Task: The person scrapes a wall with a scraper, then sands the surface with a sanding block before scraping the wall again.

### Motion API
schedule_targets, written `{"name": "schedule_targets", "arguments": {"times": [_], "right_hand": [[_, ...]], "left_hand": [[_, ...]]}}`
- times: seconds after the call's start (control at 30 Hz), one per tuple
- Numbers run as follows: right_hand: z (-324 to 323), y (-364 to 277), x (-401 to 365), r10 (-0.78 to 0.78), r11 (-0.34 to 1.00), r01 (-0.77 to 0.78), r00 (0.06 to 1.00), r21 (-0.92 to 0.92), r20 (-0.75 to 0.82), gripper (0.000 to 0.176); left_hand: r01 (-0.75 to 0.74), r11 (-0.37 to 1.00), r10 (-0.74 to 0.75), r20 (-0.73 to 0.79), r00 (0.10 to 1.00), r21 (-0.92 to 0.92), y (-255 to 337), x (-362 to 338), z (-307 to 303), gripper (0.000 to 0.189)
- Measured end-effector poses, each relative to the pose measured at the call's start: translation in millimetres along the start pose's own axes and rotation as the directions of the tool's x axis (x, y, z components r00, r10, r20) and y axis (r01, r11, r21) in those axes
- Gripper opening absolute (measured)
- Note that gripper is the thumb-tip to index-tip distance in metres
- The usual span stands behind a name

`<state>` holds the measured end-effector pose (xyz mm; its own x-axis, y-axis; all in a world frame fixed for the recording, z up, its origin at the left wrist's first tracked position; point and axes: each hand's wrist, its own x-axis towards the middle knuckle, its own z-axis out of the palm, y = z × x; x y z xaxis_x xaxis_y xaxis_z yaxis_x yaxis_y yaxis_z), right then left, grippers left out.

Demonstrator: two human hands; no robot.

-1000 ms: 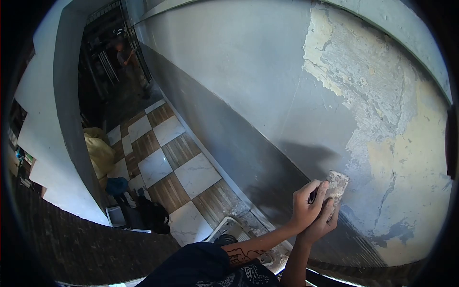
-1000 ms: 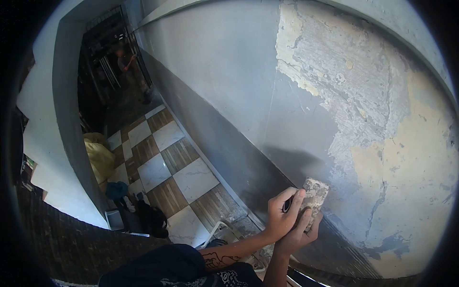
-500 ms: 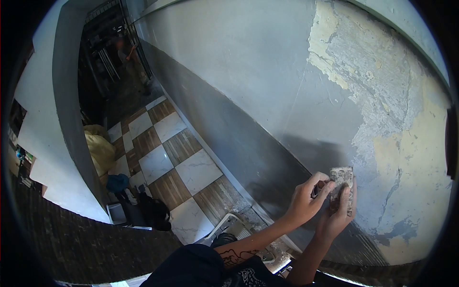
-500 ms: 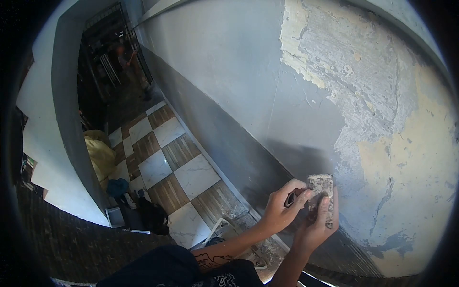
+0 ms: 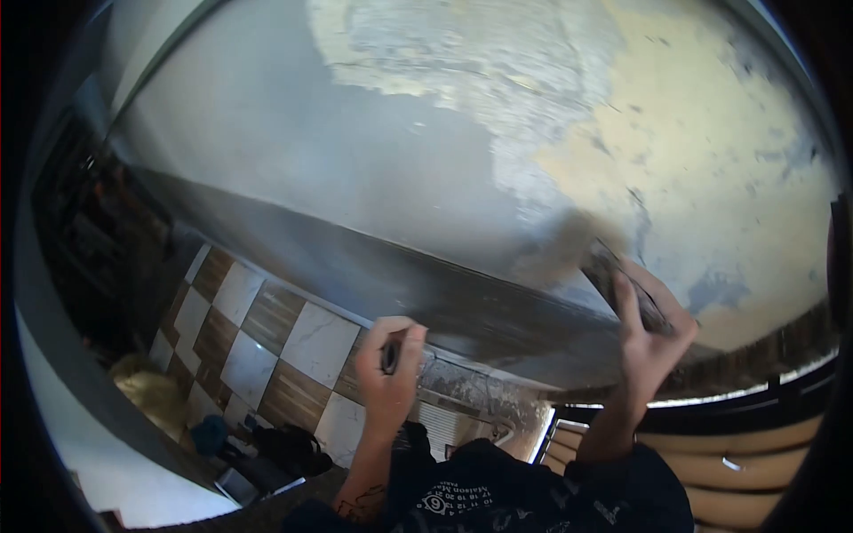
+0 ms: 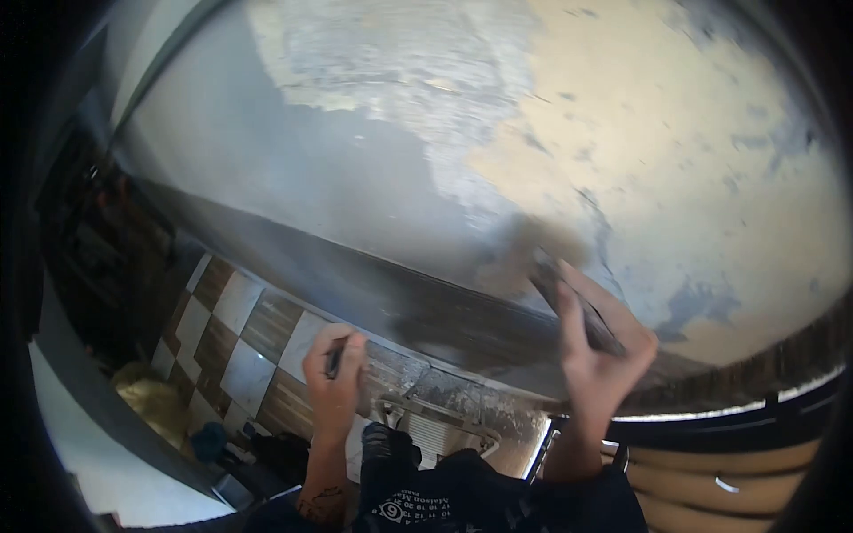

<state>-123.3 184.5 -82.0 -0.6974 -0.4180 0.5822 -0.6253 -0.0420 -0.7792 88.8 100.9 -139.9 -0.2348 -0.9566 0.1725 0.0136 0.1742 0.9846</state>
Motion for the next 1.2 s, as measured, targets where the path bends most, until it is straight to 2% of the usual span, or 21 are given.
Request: {"name": "schedule_targets", "arguments": {"times": [0.03,0.17,0.27,0.33,0.37,0.43,0.5,0.53,0.57,0.6,0.67,0.73,0.77,0.87,0.9,0.97,1.03,1.1,1.2], "right_hand": [[4,1,4,-0.057,0.998,0.057,0.998,-0.008,0.016,0.017],[16,12,10,0.013,0.999,-0.015,0.997,0.028,0.079,0.017],[26,20,18,-0.029,0.997,0.022,0.995,0.077,0.095,0.015],[46,27,22,-0.071,0.973,0.043,0.990,0.227,0.119,0.017],[50,24,20,-0.066,0.974,0.037,0.990,0.222,0.122,0.017],[57,20,16,-0.184,0.981,0.175,0.975,0.079,0.128,0.017],[48,23,12,-0.158,0.986,0.152,0.984,0.074,0.082,0.017],[44,25,11,-0.136,0.988,0.133,0.990,0.077,0.039,0.018],[49,27,14,-0.135,0.989,0.132,0.990,0.067,0.042,0.018],[57,28,19,-0.156,0.983,0.148,0.986,0.105,0.067,0.018],[60,30,17,-0.173,0.978,0.159,0.980,0.137,0.101,0.019],[57,26,11,-0.183,0.983,0.179,0.979,0.044,0.093,0.019],[53,30,9,-0.237,0.969,0.235,0.971,0.082,0.021,0.015],[59,36,15,-0.275,0.958,0.276,0.961,0.075,-0.026,0.019],[65,34,15,-0.224,0.971,0.221,0.974,0.089,0.029,0.019],[65,24,12,-0.220,0.975,0.219,0.974,0.046,0.042,0.018],[61,22,6,-0.217,0.976,0.218,0.974,-0.005,0.063,0.017],[56,25,5,-0.213,0.975,0.216,0.976,0.048,-0.048,0.017],[76,22,7,-0.188,0.973,0.182,0.982,0.142,0.030,0.018]], "left_hand": [[0.022,0.999,-0.023,-0.035,0.999,-0.032,3,0,0,0.007],[0.053,0.999,-0.053,0.017,0.998,0.006,6,-9,-3,0.008],[0.055,0.998,-0.056,0.027,0.998,0.040,2,-13,-10,0.008],[0.069,0.997,-0.069,0.016,0.997,0.026,2,-15,-11,0.008],[0.084,0.996,-0.084,0.003,0.996,0.014,2,-17,-13,0.008],[0.108,0.993,-0.108,-0.005,0.994,0.044,-6,-19,-21,0.007],[0.129,0.990,-0.128,-0.010,0.992,0.065,-13,-21,-29,0.007],[0.184,0.981,-0.180,-0.068,0.981,0.054,-16,-22,-32,0.009],[0.242,0.969,-0.235,-0.125,0.964,0.042,-18,-23,-33,0.011],[0.252,0.967,-0.245,-0.119,0.962,0.040,-18,-22,-30,0.011],[0.243,0.970,-0.240,-0.105,0.965,0.018,-18,-20,-23,0.012],[0.225,0.974,-0.225,-0.068,0.972,-0.007,-21,-21,-20,0.009],[0.195,0.980,-0.196,-0.033,0.980,-0.030,-23,-20,-18,0.006],[0.194,0.979,-0.197,-0.051,0.979,-0.057,-27,-22,-13,0.007],[0.199,0.979,-0.202,-0.051,0.978,-0.052,-26,-24,-12,0.007],[0.131,0.991,-0.131,0.009,0.991,-0.015,-24,-21,-8,0.007],[0.154,0.988,-0.154,-0.003,0.988,-0.008,-25,-24,-14,0.006],[0.168,0.986,-0.168,-0.022,0.986,-0.009,-28,-20,-14,0.006],[0.187,0.981,-0.190,-0.052,0.980,-0.051,-26,-18,-12,0.006]]}}
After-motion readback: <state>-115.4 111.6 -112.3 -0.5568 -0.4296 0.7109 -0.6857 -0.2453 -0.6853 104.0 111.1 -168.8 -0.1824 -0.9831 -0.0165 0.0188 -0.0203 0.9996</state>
